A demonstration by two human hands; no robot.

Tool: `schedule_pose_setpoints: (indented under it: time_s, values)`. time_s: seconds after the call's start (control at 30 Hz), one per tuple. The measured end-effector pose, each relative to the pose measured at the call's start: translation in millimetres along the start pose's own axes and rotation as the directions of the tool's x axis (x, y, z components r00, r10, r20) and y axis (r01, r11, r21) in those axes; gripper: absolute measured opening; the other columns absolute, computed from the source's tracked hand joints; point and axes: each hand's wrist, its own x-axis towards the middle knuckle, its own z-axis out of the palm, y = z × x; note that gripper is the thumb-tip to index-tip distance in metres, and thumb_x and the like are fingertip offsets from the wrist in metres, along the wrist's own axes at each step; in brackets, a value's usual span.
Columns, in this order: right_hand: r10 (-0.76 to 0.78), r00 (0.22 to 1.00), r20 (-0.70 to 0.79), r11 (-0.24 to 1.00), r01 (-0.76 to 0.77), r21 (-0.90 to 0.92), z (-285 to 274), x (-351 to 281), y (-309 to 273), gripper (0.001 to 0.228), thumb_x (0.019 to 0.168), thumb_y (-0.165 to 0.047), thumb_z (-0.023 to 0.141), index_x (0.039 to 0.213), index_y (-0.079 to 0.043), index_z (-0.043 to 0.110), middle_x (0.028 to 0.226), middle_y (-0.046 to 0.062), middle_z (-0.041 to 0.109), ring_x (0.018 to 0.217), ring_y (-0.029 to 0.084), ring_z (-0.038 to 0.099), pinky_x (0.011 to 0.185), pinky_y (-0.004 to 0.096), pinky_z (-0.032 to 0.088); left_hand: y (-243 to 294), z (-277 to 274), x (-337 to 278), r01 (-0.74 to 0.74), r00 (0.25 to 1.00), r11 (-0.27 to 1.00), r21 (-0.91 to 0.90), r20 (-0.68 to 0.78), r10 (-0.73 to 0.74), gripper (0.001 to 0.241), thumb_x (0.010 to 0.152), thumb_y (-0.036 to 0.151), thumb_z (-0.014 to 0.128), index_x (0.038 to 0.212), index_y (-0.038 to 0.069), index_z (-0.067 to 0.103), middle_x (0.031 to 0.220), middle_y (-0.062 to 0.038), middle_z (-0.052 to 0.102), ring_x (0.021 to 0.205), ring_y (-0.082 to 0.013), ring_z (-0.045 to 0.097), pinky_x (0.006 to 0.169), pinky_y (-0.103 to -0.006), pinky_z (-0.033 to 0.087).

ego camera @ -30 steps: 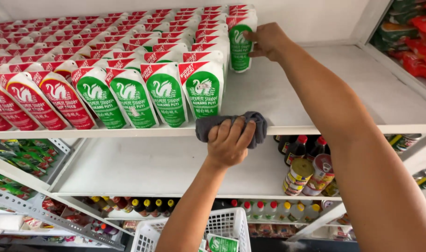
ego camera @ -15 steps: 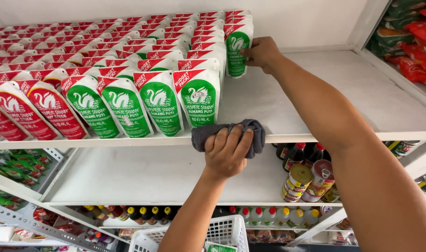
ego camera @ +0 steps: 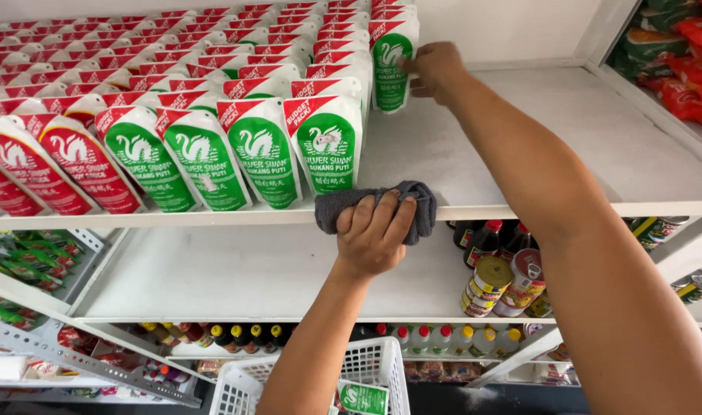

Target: Wipe individual liquid pouches with a cloth and arrange them neatly on a grocery store shelf.

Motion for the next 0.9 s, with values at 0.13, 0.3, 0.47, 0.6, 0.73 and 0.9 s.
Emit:
schedule_pose_setpoints:
  time_s: [0.13, 0.3, 0.47, 0.6, 0.73, 0.9]
  values:
    - [-0.103, 0.971, -0.216, 0.988, 0.074, -0.139, -38.0, -13.1, -18.2, 0.036, 0.086, -0.03, 0.086, 0.102, -0.006, 0.064, 0.082, 0.006, 0.064, 0.065, 0.02, 0.063, 0.056, 0.037, 0.057, -2.2, -1.1, -0.2, -0.006, 1.0, 1.0, -0.028, 0.01, 0.007, 0.022, 0.098, 0.016, 0.057, 0.114, 0.014, 0.073, 0.109, -0.003, 0.073, 0.097, -0.0208, 0.065, 0.091, -0.0362, 0.038]
    - [-0.415, 0.848, -0.329, 0.91, 0.393, -0.134, -69.7, -145.0, -24.7, 0.024, 0.102, -0.015, 0.071, 0.089, -0.006, 0.053, 0.074, -0.001, 0.049, 0.061, 0.012, 0.041, 0.052, 0.033, 0.034, -5.8, -8.9, -3.8, 0.016, 0.999, 0.992, -0.129, 0.053, -0.009, 0.027, 0.095, 0.015, 0.058, 0.118, 0.013, 0.071, 0.121, -0.005, 0.071, 0.104, -0.0231, 0.064, 0.094, -0.0387, 0.039]
    - [-0.763, 0.632, -0.135, 0.632, 0.773, 0.052, -14.8, -334.2, -19.1, 0.014, 0.112, -0.009, 0.071, 0.111, 0.001, 0.06, 0.102, 0.007, 0.068, 0.09, 0.013, 0.071, 0.081, 0.027, 0.061, -3.5, -63.9, -6.9, 0.129, 0.991, 0.893, -0.432, 0.098, -0.096, 0.033, 0.09, 0.008, 0.064, 0.122, 0.011, 0.067, 0.13, -0.008, 0.068, 0.112, -0.0308, 0.063, 0.099, -0.044, 0.04]
    - [-0.726, 0.687, 0.018, 0.684, 0.72, 0.121, 29.3, -380.7, 89.8, 0.015, 0.109, -0.012, 0.07, 0.109, 0.001, 0.064, 0.098, 0.01, 0.071, 0.087, 0.015, 0.071, 0.079, 0.027, 0.061, -4.7, -118.8, -55.1, 0.2, 0.979, 0.853, -0.481, 0.127, -0.158, 0.036, 0.088, 0.009, 0.072, 0.123, 0.009, 0.064, 0.126, -0.01, 0.067, 0.11, -0.0321, 0.062, 0.099, -0.0462, 0.042]
    - [-0.331, 0.918, 0.218, 0.943, 0.323, 0.075, 99.6, -419.3, 204.8, 0.01, 0.098, -0.006, 0.071, 0.104, 0.001, 0.067, 0.098, 0.008, 0.07, 0.089, 0.015, 0.072, 0.076, 0.028, 0.06, -6.8, -167.6, -145.0, 0.493, 0.863, 0.7, -0.517, 0.393, -0.317, 0.047, 0.074, 0.003, 0.068, 0.121, 0.006, 0.062, 0.114, -0.014, 0.068, 0.105, -0.0355, 0.064, 0.098, -0.0482, 0.046]
    - [0.017, 0.957, 0.288, 0.994, 0.016, -0.112, 163.1, -462.5, 316.1, 0.012, 0.093, -0.01, 0.074, 0.098, 0.0, 0.07, 0.087, 0.006, 0.073, 0.076, 0.012, 0.072, 0.066, 0.027, 0.058, -7.3, -214.0, -268.8, 0.791, 0.589, 0.532, -0.302, 0.607, -0.533, 0.039, 0.084, -0.006, 0.061, 0.12, 0.005, 0.067, 0.109, -0.017, 0.071, 0.101, -0.0374, 0.068, 0.092, -0.0424, 0.055]
